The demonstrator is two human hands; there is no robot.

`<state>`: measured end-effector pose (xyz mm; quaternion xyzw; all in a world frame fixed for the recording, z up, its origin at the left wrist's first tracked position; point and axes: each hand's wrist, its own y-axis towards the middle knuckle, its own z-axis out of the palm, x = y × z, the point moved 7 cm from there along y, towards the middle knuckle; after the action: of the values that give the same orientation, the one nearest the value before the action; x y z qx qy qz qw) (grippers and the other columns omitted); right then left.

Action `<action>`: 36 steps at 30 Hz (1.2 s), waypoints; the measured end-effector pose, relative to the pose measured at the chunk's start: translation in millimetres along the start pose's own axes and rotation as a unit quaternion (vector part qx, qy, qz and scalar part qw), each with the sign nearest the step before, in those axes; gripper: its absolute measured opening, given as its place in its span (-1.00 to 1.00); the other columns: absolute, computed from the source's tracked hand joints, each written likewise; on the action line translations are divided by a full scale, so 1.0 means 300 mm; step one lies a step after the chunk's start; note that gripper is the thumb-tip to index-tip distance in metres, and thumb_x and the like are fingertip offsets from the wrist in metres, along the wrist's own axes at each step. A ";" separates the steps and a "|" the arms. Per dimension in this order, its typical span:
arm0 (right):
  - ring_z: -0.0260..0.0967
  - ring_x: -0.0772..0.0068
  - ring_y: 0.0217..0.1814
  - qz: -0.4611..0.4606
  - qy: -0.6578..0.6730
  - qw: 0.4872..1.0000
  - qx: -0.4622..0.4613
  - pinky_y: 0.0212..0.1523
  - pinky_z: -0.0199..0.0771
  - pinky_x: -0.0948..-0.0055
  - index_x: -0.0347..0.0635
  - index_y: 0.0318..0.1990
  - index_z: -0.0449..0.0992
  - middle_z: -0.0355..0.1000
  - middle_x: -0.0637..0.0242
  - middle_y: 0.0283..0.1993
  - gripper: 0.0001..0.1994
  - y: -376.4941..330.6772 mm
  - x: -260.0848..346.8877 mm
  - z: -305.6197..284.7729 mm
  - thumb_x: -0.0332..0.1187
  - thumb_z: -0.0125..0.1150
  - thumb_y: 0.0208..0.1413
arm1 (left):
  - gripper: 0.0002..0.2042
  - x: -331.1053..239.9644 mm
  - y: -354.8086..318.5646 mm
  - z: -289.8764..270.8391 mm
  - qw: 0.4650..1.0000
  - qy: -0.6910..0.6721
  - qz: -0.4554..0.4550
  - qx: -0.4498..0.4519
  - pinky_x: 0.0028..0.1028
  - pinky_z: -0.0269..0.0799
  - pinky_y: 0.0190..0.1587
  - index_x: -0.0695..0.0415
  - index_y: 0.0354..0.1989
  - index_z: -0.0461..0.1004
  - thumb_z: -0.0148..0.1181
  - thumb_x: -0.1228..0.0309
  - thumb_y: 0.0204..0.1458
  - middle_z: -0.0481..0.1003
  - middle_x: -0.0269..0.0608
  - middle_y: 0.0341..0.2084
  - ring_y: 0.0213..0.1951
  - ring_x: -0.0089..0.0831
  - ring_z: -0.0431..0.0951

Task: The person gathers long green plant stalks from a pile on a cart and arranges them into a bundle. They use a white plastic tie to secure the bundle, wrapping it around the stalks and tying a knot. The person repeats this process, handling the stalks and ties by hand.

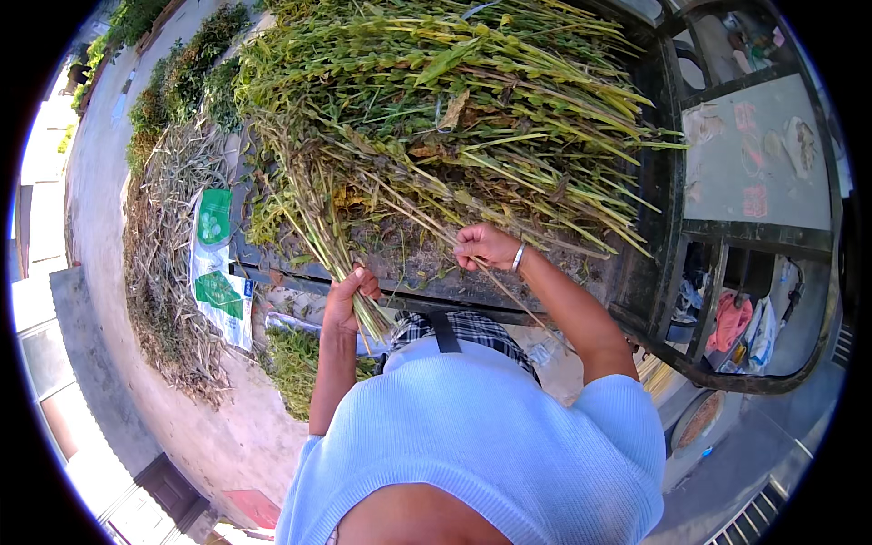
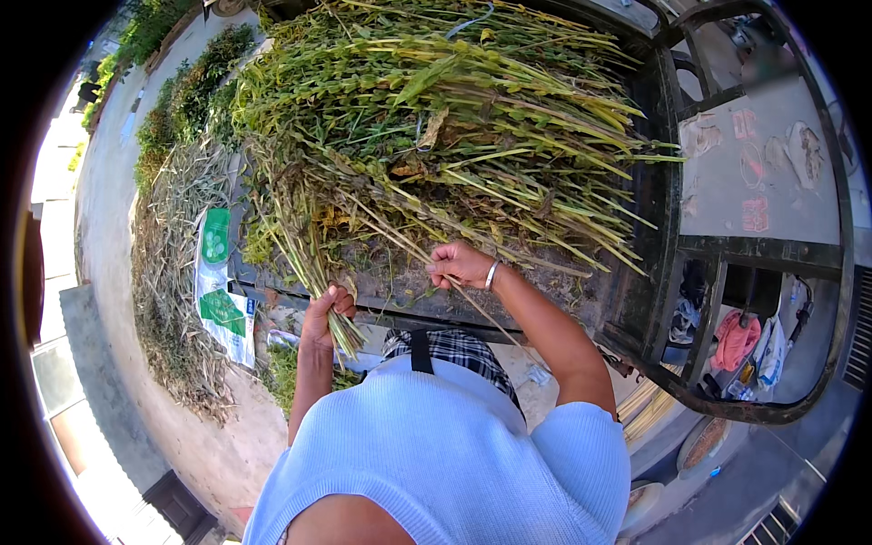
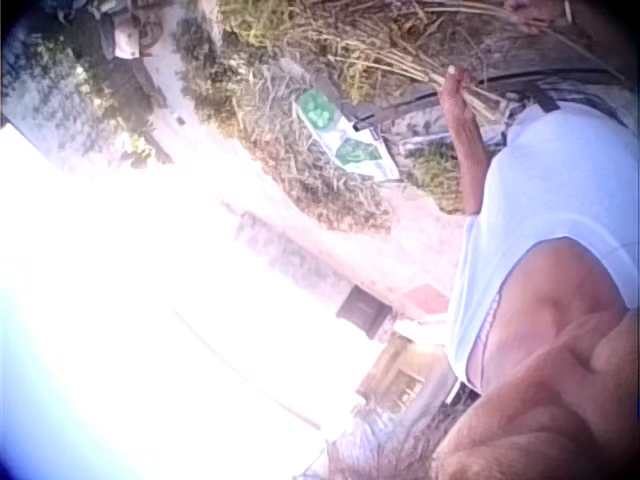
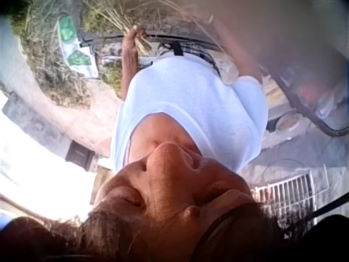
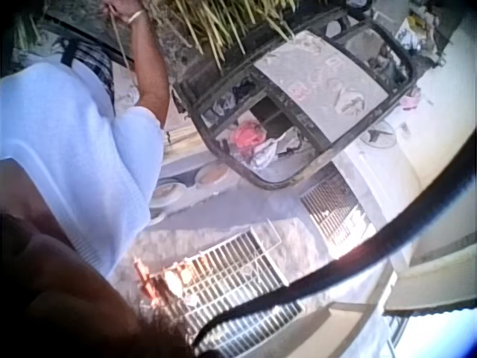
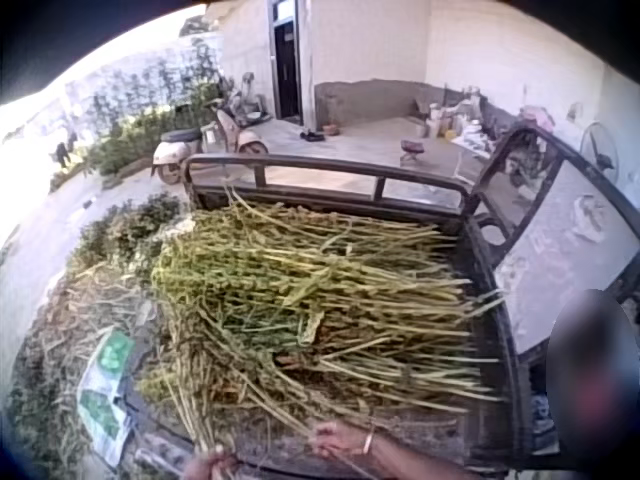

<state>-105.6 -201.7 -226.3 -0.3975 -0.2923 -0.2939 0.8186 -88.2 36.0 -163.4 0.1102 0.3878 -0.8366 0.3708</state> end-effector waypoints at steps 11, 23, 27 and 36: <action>0.23 0.67 -0.70 0.019 0.075 0.997 -0.021 -0.80 0.02 0.72 -0.21 -0.47 0.42 0.36 0.38 -0.61 -0.83 0.148 0.061 0.139 -0.34 0.18 0.07 | -0.87 0.038 0.088 0.029 0.996 0.010 -0.082 -0.046 -0.57 0.38 -0.50 0.22 -0.31 0.38 0.09 0.41 0.07 0.44 -0.19 -0.38 -0.56 -0.63 0.30; 0.22 0.68 -0.77 -0.015 -0.130 0.989 -0.073 -0.83 0.07 0.65 -0.25 -0.56 0.42 0.34 0.39 -0.69 -0.73 0.222 0.203 0.156 -0.27 0.17 0.08 | -0.90 0.066 0.100 -0.066 0.988 0.079 -0.072 -0.116 -0.59 0.37 -0.46 0.22 -0.36 0.44 0.13 0.47 -0.02 0.45 -0.28 -0.52 -0.54 -0.56 0.41; 0.16 0.65 -0.84 -0.043 -0.059 0.994 -0.076 -0.86 0.03 0.61 -0.27 -0.55 0.42 0.29 0.37 -0.75 -0.71 0.397 0.243 0.130 -0.25 0.11 0.12 | -0.76 0.100 0.071 -0.058 0.988 0.070 -0.129 -0.035 -0.47 0.45 -0.24 0.29 -0.25 0.44 0.17 0.41 -0.07 0.47 -0.23 -0.42 -0.34 -0.47 0.48; 0.23 0.35 -0.73 -0.205 -0.267 0.914 -0.229 -0.58 0.29 0.37 -0.27 -0.73 0.42 0.30 0.23 -0.78 -0.62 0.602 0.243 0.262 -0.20 0.19 0.00 | -0.79 0.065 0.014 -0.016 0.993 -0.006 -0.118 -0.011 -0.40 0.52 -0.26 0.35 -0.23 0.39 0.11 0.50 -0.03 0.46 -0.15 -0.46 -0.41 -0.36 0.50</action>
<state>51.9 -62.9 -220.6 -0.5686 -0.4996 -0.3974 0.5188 -99.3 27.3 -178.3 0.0547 0.4046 -0.8710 0.2731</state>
